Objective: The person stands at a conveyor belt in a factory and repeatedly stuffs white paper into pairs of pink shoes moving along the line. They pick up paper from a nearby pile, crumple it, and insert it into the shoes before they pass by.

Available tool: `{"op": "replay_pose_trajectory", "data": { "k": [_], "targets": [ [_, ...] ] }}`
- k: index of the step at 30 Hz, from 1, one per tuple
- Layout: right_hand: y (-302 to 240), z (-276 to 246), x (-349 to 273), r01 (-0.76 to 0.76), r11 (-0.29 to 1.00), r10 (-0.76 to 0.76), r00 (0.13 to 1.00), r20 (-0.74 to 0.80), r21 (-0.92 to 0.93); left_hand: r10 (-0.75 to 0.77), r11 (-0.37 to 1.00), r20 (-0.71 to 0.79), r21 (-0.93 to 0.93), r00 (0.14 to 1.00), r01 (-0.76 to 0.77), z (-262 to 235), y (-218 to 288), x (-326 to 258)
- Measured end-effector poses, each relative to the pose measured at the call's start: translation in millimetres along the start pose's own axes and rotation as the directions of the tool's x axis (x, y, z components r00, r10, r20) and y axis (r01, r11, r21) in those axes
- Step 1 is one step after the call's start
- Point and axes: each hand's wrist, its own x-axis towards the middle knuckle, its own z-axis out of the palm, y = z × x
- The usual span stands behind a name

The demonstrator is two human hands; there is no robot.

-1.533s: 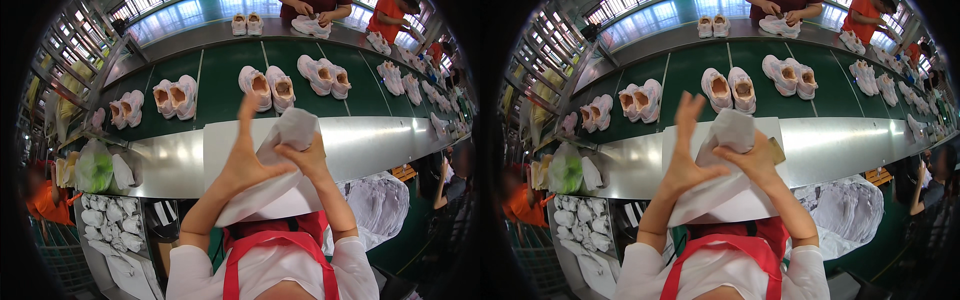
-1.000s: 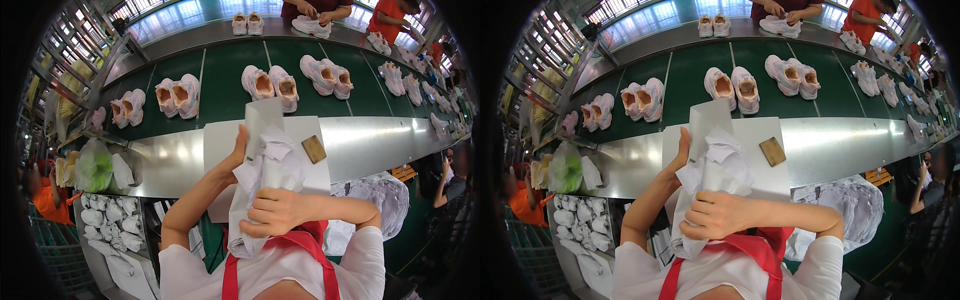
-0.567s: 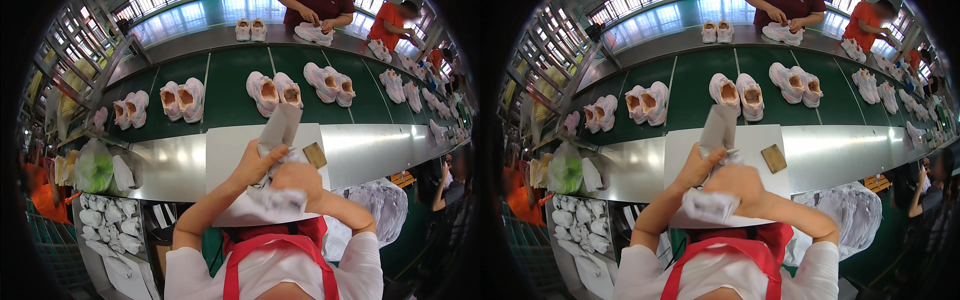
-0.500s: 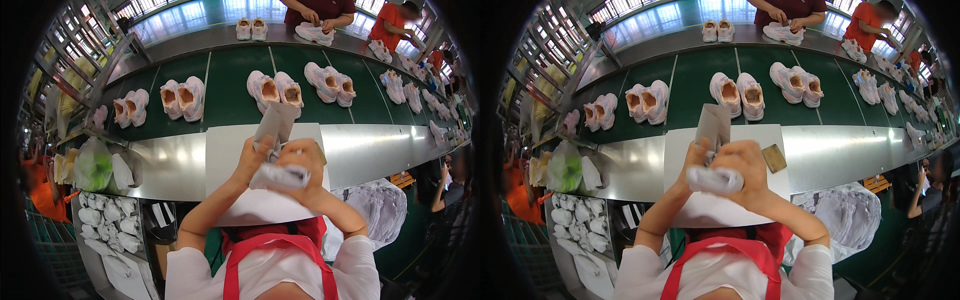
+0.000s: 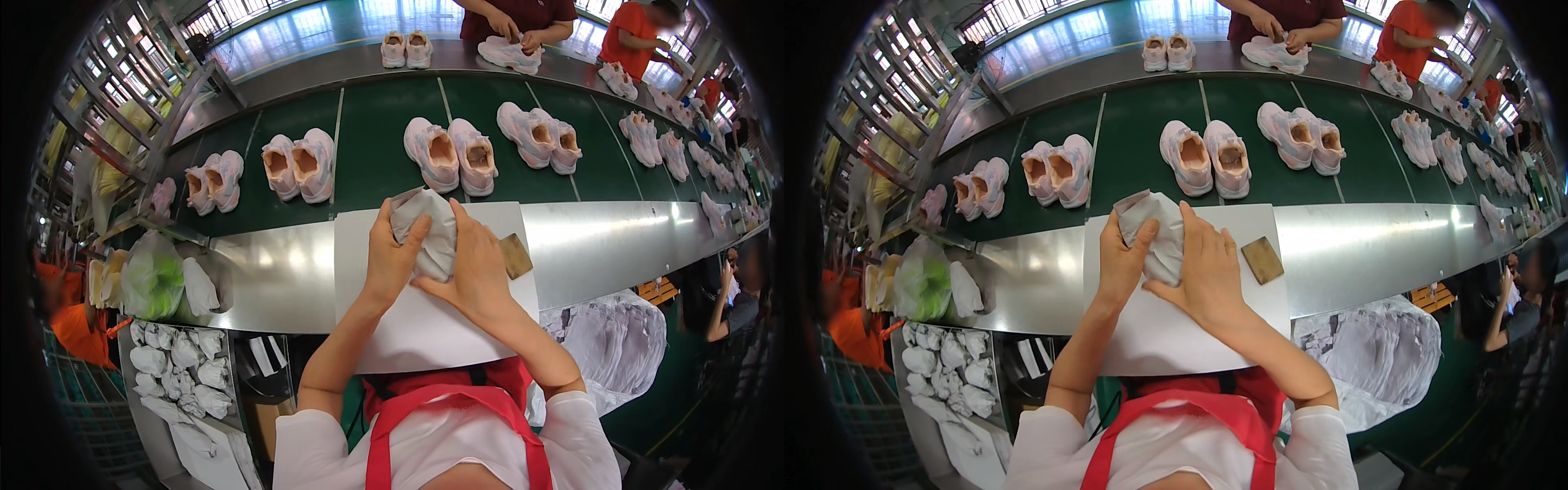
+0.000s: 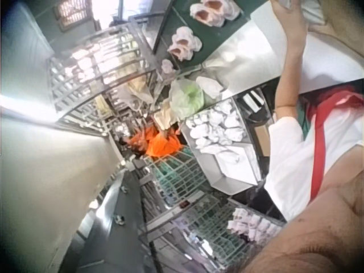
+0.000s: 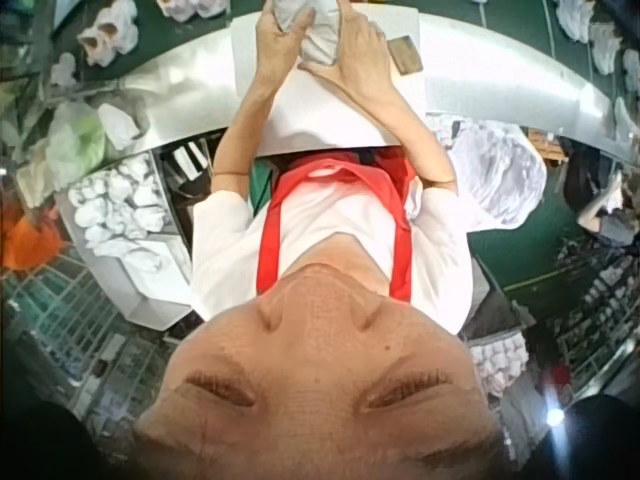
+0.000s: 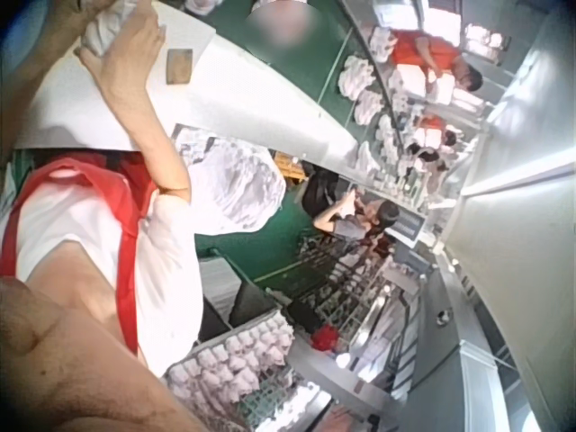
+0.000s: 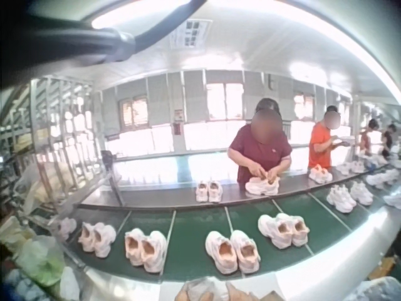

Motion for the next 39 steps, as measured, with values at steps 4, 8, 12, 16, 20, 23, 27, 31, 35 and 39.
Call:
{"op": "replay_pose_trajectory", "data": {
  "k": [4, 8, 12, 16, 20, 23, 27, 31, 35, 39],
  "targets": [
    [-1.9, 18.5, 5.4, -0.075, 0.941, 0.059, 0.997, 0.056, 0.33, -0.114, 0.992, -0.147, -0.07, 0.983, 0.104, 7.5, -2.5, 7.1],
    [-1.9, 20.1, 14.3, -0.256, 0.842, 0.129, 0.95, 0.284, 0.474, -0.038, 0.914, -0.184, -0.404, 0.982, -0.041, 19.4, -4.8, 21.7],
    [3.1, 16.6, 15.7, -0.11, 0.9, 0.046, 0.986, 0.159, 0.422, -0.226, 0.815, 0.092, -0.528, 0.97, 0.24, 13.5, -7.3, 34.4],
    [14.0, 19.8, 13.4, 0.044, 0.977, -0.044, 0.999, -0.007, 0.208, -0.157, 0.765, -0.026, -0.636, 0.987, 0.105, 7.1, -25.4, 55.6],
    [42.6, 17.8, 26.2, -0.082, 0.996, 0.082, 0.997, 0.004, 0.044, -0.187, 0.713, 0.148, -0.66, 0.971, 0.238, 16.6, -68.7, 96.2],
    [81.4, 7.7, 52.0, -0.16, 0.961, 0.149, 0.987, -0.062, -0.226, 0.122, 0.986, -0.105, 0.125, 0.987, -0.108, 27.4, -108.4, 153.5],
    [125.7, 5.0, 89.4, -0.118, 0.93, 0.125, 0.992, -0.003, -0.349, 0.259, 0.713, 0.122, 0.644, 0.958, -0.275, 31.1, -151.2, 211.7],
    [134.7, 20.0, 126.3, -0.028, 0.885, 0.066, 0.996, 0.065, -0.466, -0.019, 0.687, 0.317, 0.693, 0.948, -0.218, 18.5, -157.3, 231.3],
    [115.6, 51.0, 158.4, 0.081, 0.801, 0.037, 0.982, 0.185, -0.593, -0.05, 0.69, 0.435, 0.665, 0.899, -0.284, 8.5, -140.6, 229.2],
    [112.8, 64.9, 192.9, 0.116, 0.799, 0.216, 0.86, 0.462, -0.59, -0.09, 0.689, 0.478, 0.663, 0.874, -0.291, 5.5, -131.9, 229.2]
  ]
}}
